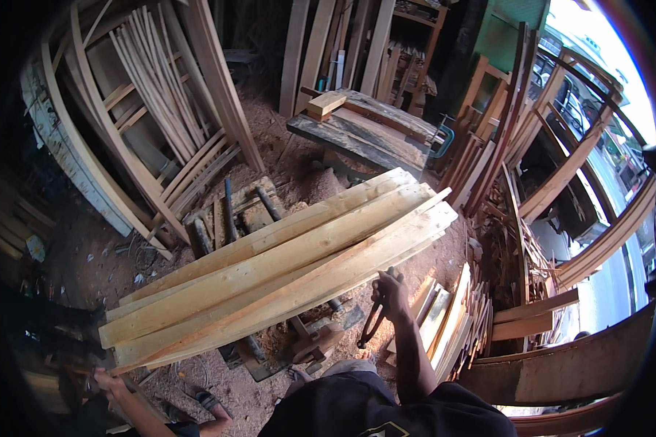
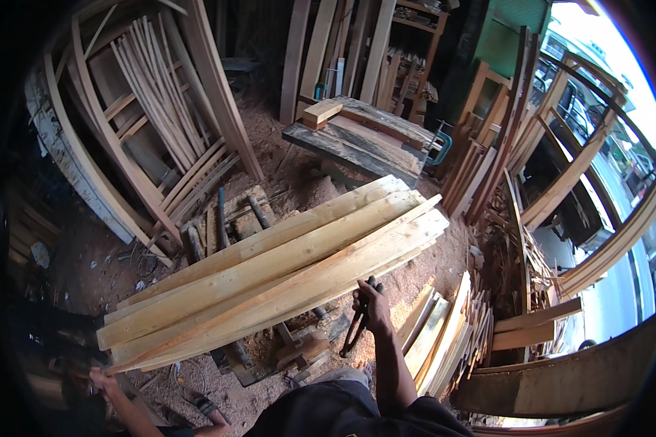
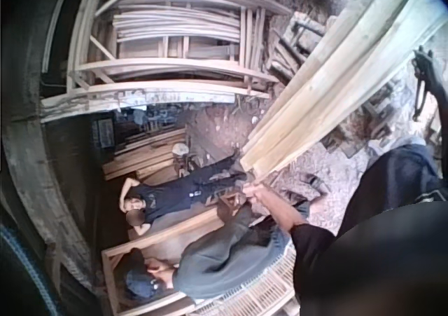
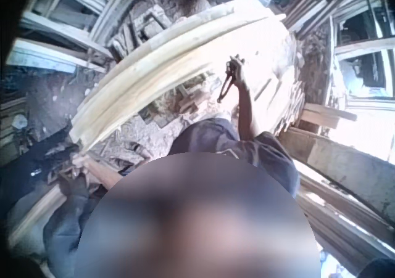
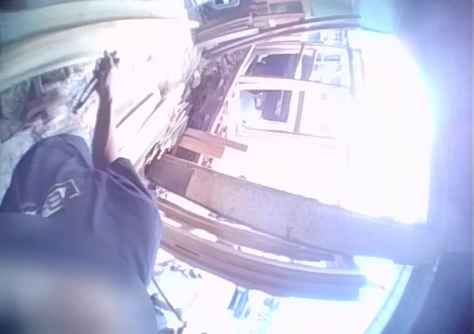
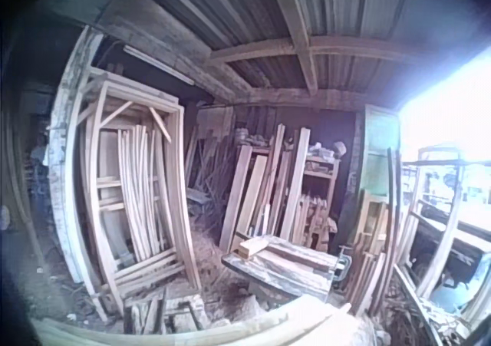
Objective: The person uses a hammer and nail puller to drive nails into wooden planks, repeatedly repositioning the planks and striking the nails. The person also lifts and stacks the planks while others are present in the workshop.
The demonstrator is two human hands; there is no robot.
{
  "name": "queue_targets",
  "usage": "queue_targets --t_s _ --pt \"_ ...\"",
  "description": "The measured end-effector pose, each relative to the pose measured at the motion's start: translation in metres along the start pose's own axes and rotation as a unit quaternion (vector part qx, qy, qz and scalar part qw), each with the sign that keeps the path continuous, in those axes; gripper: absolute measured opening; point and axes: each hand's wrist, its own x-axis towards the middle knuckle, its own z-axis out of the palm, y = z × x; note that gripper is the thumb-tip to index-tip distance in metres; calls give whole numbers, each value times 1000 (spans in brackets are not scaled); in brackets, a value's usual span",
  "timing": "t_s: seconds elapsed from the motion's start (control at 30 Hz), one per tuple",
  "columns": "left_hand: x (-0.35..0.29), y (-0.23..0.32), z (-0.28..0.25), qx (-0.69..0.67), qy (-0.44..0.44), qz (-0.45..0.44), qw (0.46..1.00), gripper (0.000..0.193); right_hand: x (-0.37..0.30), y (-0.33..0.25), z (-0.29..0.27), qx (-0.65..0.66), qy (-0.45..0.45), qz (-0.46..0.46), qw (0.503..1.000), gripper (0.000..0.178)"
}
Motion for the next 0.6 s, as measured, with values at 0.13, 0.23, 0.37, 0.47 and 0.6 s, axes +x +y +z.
queue_targets --t_s 0.13,0.23,0.37,0.47,0.6 --pt "1 -6 -1 3 -27 18 999 12 12 -11 18 -381 78 -122 913 56" --pt "-15 -7 -1 0 -45 19 999 11 25 -19 32 -362 102 -119 919 69" --pt "-50 -3 0 -6 -72 4 997 13 40 -18 45 -277 119 -92 949 53" --pt "-76 1 -5 -12 -96 -12 995 16 41 -10 40 -201 95 -111 969 39" --pt "-102 1 -23 -23 -125 -44 991 21 37 3 23 32 71 -66 995 15"
